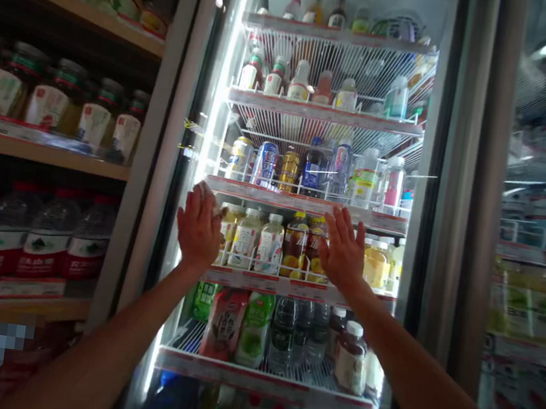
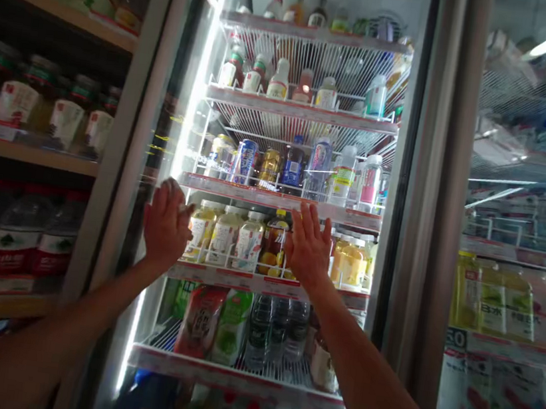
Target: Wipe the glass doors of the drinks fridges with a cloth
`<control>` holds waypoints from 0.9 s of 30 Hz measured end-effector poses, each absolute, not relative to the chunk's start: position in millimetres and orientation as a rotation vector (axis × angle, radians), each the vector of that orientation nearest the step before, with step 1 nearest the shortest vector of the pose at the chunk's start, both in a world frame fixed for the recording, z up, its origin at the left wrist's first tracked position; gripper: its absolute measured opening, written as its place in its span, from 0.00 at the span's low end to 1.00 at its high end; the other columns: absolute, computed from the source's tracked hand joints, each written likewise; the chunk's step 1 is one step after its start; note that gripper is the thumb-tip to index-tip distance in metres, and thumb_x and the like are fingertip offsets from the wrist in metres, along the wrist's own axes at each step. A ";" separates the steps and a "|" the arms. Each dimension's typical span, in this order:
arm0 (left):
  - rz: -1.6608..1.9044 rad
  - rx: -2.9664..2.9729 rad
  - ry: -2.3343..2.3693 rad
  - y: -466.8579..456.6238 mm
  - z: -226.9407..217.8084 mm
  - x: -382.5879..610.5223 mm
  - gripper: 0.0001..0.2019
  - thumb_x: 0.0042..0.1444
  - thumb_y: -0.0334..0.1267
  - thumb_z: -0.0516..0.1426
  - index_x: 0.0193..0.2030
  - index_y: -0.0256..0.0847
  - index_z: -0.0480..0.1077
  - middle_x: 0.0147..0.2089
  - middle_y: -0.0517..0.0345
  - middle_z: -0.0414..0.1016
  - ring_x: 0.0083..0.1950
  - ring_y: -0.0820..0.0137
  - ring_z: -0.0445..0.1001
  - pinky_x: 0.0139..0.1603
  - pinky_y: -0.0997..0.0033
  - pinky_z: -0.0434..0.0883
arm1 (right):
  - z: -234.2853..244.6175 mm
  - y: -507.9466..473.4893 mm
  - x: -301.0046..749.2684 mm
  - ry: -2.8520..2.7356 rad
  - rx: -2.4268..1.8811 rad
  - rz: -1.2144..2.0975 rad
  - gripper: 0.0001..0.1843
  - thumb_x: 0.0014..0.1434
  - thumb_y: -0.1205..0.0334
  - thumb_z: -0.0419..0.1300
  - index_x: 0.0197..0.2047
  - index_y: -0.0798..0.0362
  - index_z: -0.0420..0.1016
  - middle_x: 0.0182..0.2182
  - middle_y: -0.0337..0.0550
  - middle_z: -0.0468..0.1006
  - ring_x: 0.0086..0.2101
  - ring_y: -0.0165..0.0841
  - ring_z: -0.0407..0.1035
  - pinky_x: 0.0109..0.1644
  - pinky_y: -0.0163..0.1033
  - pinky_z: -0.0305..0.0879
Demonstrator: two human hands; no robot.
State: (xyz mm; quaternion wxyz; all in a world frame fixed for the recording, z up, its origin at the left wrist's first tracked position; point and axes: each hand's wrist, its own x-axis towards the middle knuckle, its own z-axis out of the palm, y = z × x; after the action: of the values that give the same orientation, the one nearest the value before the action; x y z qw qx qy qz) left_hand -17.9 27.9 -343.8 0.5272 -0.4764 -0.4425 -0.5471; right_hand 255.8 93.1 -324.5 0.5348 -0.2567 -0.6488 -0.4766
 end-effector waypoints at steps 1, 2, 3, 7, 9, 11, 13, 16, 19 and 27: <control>-1.346 -1.108 -1.080 29.8 -345.6 -15.4 0.24 0.63 0.36 0.44 0.65 0.32 0.53 0.70 0.39 0.46 0.71 0.57 0.42 0.67 0.45 0.49 | -324.7 93.2 255.4 -1.541 -0.611 -1.134 0.31 0.64 0.60 0.45 0.69 0.51 0.41 0.64 0.49 0.58 0.64 0.39 0.49 0.66 0.53 0.42; -1.341 -1.127 -1.080 32.9 -348.4 -7.1 0.23 0.63 0.36 0.45 0.63 0.33 0.56 0.70 0.41 0.47 0.71 0.58 0.43 0.67 0.47 0.50 | -324.8 93.3 255.1 -1.539 -0.609 -1.134 0.31 0.64 0.60 0.45 0.69 0.51 0.41 0.64 0.50 0.58 0.64 0.39 0.49 0.66 0.54 0.42; -1.291 -1.194 -1.053 36.5 -351.9 4.8 0.22 0.63 0.36 0.46 0.62 0.35 0.58 0.69 0.44 0.50 0.71 0.60 0.44 0.68 0.50 0.51 | -324.9 93.5 255.1 -1.538 -0.605 -1.135 0.32 0.64 0.60 0.45 0.69 0.51 0.41 0.64 0.50 0.57 0.64 0.39 0.49 0.66 0.54 0.42; -1.027 -1.416 -0.905 42.2 -364.0 32.5 0.21 0.62 0.35 0.47 0.62 0.41 0.60 0.67 0.52 0.57 0.70 0.67 0.48 0.69 0.58 0.49 | -324.7 93.9 257.2 -1.544 -0.585 -1.138 0.32 0.64 0.61 0.45 0.69 0.48 0.39 0.64 0.48 0.58 0.64 0.38 0.50 0.66 0.54 0.42; -1.059 -1.350 -0.949 35.9 -364.2 13.9 0.22 0.62 0.35 0.46 0.63 0.41 0.58 0.67 0.50 0.56 0.70 0.66 0.48 0.69 0.57 0.48 | -325.1 93.6 257.7 -1.541 -0.585 -1.130 0.32 0.64 0.61 0.45 0.69 0.48 0.39 0.64 0.48 0.58 0.64 0.38 0.50 0.66 0.54 0.42; -1.194 -1.200 -1.022 28.2 -361.0 -13.9 0.22 0.63 0.36 0.46 0.64 0.38 0.56 0.68 0.45 0.52 0.71 0.62 0.47 0.68 0.51 0.48 | -326.0 93.0 256.7 -1.536 -0.596 -1.115 0.32 0.64 0.61 0.45 0.69 0.48 0.39 0.64 0.48 0.58 0.64 0.39 0.50 0.66 0.54 0.42; -1.308 -1.086 -1.061 24.1 -358.7 -28.4 0.23 0.63 0.36 0.45 0.64 0.33 0.55 0.69 0.39 0.47 0.71 0.57 0.43 0.67 0.46 0.48 | -326.7 92.5 254.8 -1.532 -0.604 -1.099 0.32 0.64 0.61 0.45 0.69 0.48 0.39 0.64 0.48 0.58 0.64 0.39 0.50 0.66 0.55 0.41; -1.251 -1.171 -1.016 28.6 -366.1 -4.9 0.22 0.63 0.36 0.45 0.63 0.35 0.57 0.69 0.43 0.48 0.71 0.59 0.44 0.66 0.50 0.52 | -326.9 92.7 253.1 -1.525 -0.598 -1.081 0.32 0.64 0.61 0.45 0.69 0.47 0.39 0.64 0.47 0.58 0.64 0.39 0.50 0.66 0.54 0.40; -0.997 -1.389 -0.847 35.7 -382.0 32.9 0.19 0.62 0.37 0.47 0.60 0.44 0.61 0.66 0.55 0.58 0.70 0.68 0.50 0.68 0.60 0.53 | -326.9 93.2 255.3 -1.532 -0.584 -1.089 0.32 0.64 0.61 0.44 0.69 0.48 0.39 0.64 0.46 0.58 0.64 0.38 0.50 0.67 0.53 0.40; -1.280 -1.081 -0.999 23.5 -381.6 -21.1 0.24 0.62 0.33 0.47 0.65 0.34 0.53 0.70 0.40 0.44 0.72 0.61 0.40 0.68 0.49 0.47 | -334.4 94.8 259.0 -1.548 -0.635 -1.109 0.29 0.64 0.60 0.45 0.68 0.50 0.45 0.64 0.47 0.57 0.65 0.38 0.47 0.67 0.53 0.39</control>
State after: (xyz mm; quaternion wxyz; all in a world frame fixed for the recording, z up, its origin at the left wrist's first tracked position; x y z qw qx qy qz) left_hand -21.1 23.5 -381.6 0.5609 -0.4587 -0.4238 -0.5434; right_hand 259.0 94.8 -334.4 0.5372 -0.2666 -0.6505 -0.4661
